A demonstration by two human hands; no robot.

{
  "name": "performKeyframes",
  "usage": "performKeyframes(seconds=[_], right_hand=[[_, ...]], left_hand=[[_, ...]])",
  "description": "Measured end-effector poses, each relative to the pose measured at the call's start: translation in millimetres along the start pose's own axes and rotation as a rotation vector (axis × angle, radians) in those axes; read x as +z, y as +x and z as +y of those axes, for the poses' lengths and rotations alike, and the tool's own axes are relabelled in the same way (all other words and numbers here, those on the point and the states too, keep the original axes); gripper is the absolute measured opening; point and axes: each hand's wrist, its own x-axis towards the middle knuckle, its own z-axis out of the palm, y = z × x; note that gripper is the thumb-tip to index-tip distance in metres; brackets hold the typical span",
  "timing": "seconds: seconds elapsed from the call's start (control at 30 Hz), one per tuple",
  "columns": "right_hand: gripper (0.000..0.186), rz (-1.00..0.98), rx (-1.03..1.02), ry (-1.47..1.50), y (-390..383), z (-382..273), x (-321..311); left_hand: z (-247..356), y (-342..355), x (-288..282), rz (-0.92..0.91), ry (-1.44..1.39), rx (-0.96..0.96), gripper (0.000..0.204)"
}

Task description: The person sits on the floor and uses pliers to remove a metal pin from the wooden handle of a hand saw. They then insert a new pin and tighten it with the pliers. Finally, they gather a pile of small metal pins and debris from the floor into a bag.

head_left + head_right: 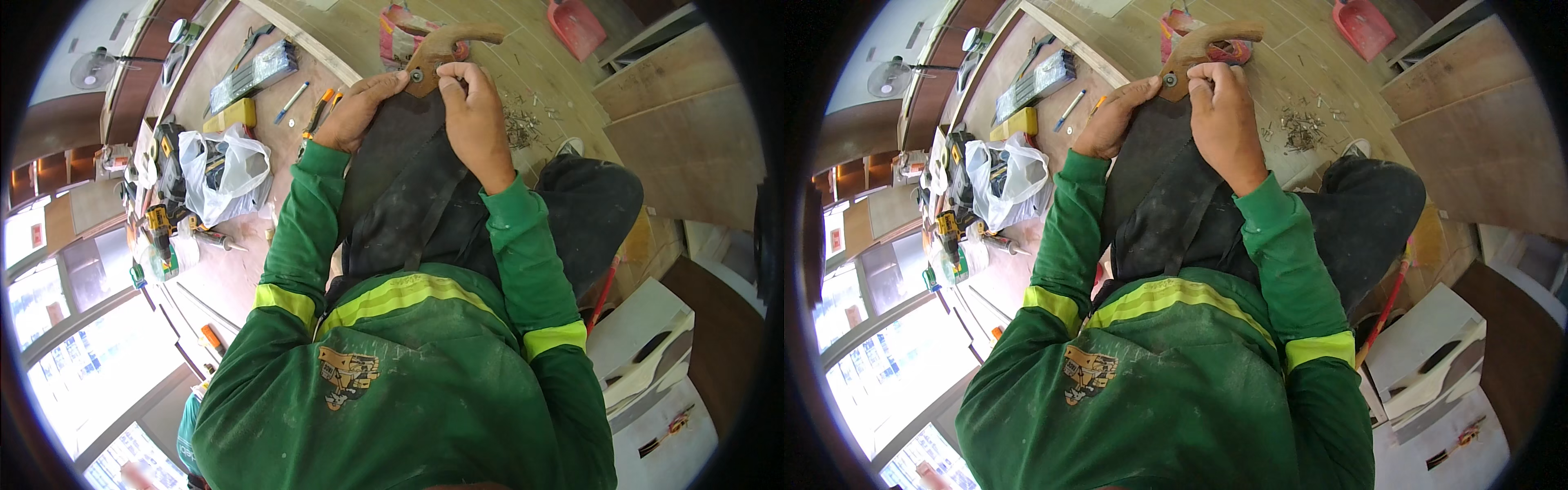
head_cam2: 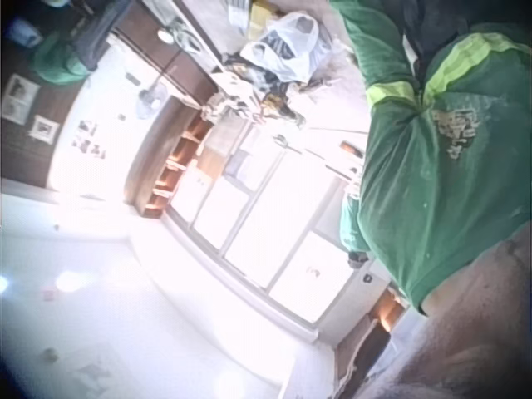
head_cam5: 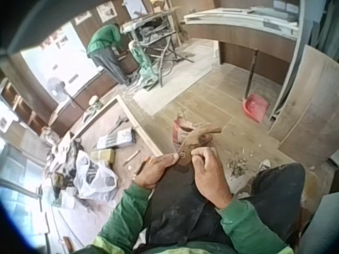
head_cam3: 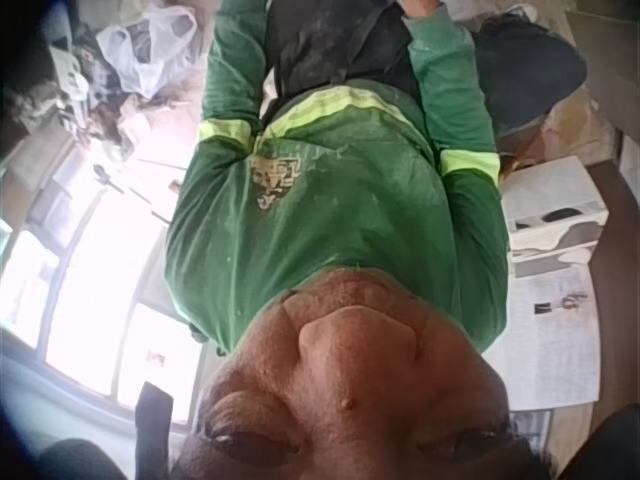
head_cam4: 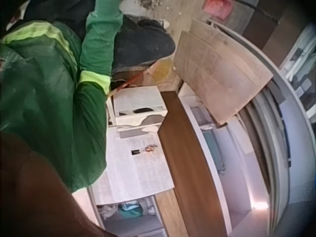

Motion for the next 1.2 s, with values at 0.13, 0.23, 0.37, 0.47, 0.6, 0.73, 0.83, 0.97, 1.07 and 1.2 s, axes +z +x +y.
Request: performKeyframes(seconds=[0.13,0.23,0.37,0.47,0.6,0.73,0.83,0.97,1.07,1.2], right_hand=[[0.019,-0.085,-0.175,-0.149,-2.9,-10.3,0.0],[0.023,-0.182,-0.252,-0.304,3.6,0.9,0.0],[0.025,-0.240,-0.248,-0.334,8.7,9.3,-0.2],[0.025,-0.272,-0.218,-0.309,12.8,8.6,-0.9],[0.025,-0.304,-0.189,-0.272,17.9,6.6,-0.7],[0.026,-0.321,-0.197,-0.278,22.7,6.6,-1.4],[0.027,-0.326,-0.249,-0.373,25.9,0.9,-5.3],[0.024,-0.290,-0.394,-0.398,32.4,1.6,-7.1],[0.025,-0.314,-0.390,-0.350,35.2,5.1,-8.9],[0.025,-0.373,-0.280,-0.311,32.3,1.4,-16.7]], left_hand=[[-4.7,9.0,-11.8,-0.026,0.064,0.029,0.041],[-7.8,11.2,-12.3,-0.071,0.046,0.002,0.038],[-10.1,12.2,-15.1,0.004,0.183,0.027,0.038],[-12.7,14.2,-18.5,-0.006,0.196,0.039,0.039],[-12.5,13.4,-18.0,-0.002,0.188,0.034,0.040],[-7.3,9.1,-11.6,0.001,0.201,0.025,0.040],[-6.6,6.6,-7.3,0.044,0.182,0.023,0.041],[-3.6,1.1,-2.3,0.021,0.157,0.017,0.040],[-4.1,-0.7,0.3,0.001,0.108,0.019,0.040],[-8.6,-1.1,0.8,0.021,0.140,0.054,0.040]])
